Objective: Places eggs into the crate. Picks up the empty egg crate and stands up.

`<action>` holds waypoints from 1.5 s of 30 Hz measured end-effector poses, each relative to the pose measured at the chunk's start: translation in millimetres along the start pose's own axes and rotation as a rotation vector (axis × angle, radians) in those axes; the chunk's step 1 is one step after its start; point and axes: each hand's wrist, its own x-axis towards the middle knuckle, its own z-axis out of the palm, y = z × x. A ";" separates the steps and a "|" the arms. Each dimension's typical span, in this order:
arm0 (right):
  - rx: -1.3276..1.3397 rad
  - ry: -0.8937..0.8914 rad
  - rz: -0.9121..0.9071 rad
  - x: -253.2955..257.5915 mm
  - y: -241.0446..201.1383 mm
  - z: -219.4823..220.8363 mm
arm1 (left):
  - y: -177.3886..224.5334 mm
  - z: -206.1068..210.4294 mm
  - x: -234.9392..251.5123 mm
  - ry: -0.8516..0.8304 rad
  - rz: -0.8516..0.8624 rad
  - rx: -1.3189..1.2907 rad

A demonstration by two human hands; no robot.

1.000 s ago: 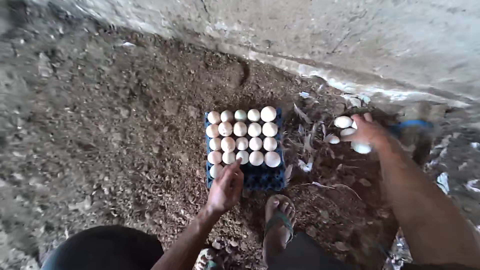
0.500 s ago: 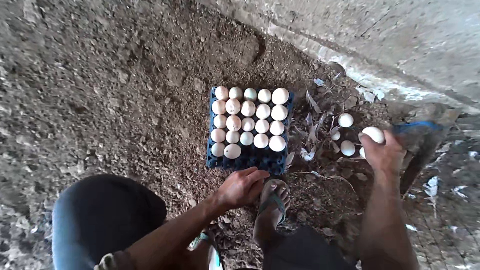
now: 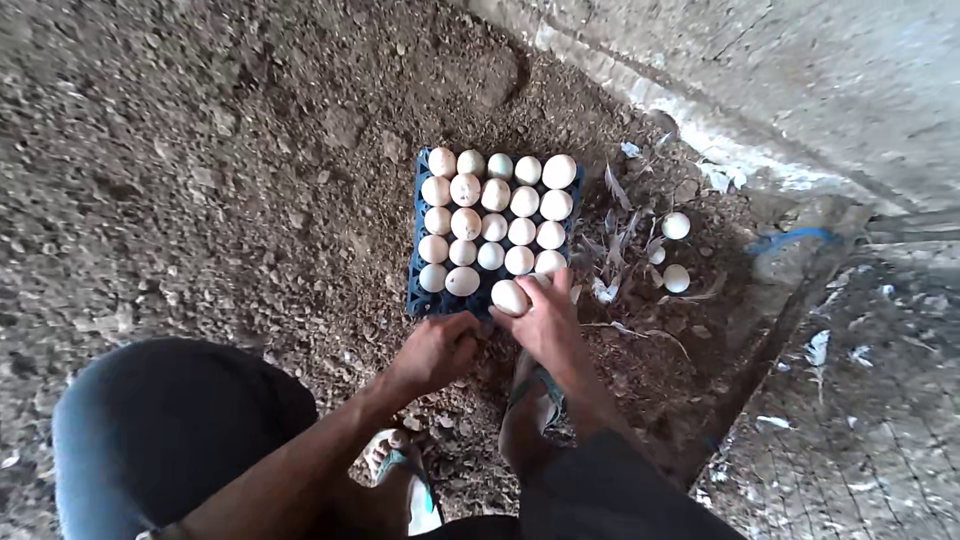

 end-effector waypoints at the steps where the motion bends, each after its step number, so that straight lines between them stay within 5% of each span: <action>1: -0.031 -0.048 0.029 2.5 -3.7 3.4 | 0.4 0.9 1.5 -0.010 -0.067 -0.035; 6: -0.075 -0.087 0.062 6.3 -4.9 23.9 | -1.0 15.0 14.4 -0.046 -0.311 -0.289; 10: 0.048 0.112 -0.084 2.7 15.3 36.7 | 0.9 23.6 20.2 -0.067 -0.316 -0.296; 14: 0.100 0.124 -0.043 -1.5 21.1 35.0 | 0.5 27.6 21.9 -0.051 -0.280 -0.303; 20: 0.184 0.654 -0.170 4.1 56.4 47.1 | 2.0 30.0 22.7 -0.019 -0.268 -0.337; 27: 0.008 0.796 -0.173 29.9 67.7 83.2 | 10.0 34.0 24.7 0.060 -0.199 -0.273; 33: 0.200 0.710 -0.117 20.1 77.9 57.5 | 8.9 39.7 28.5 0.119 -0.067 -0.233; 37: 0.180 0.685 0.342 28.1 152.4 -23.4 | 11.5 32.9 27.0 0.188 -0.019 -0.257; 41: 0.026 0.384 0.666 64.5 239.4 -74.0 | 12.3 29.1 27.3 0.236 -0.016 -0.322; 45: 0.050 0.072 0.615 82.8 269.4 -84.6 | 16.1 25.1 27.1 0.274 0.023 -0.362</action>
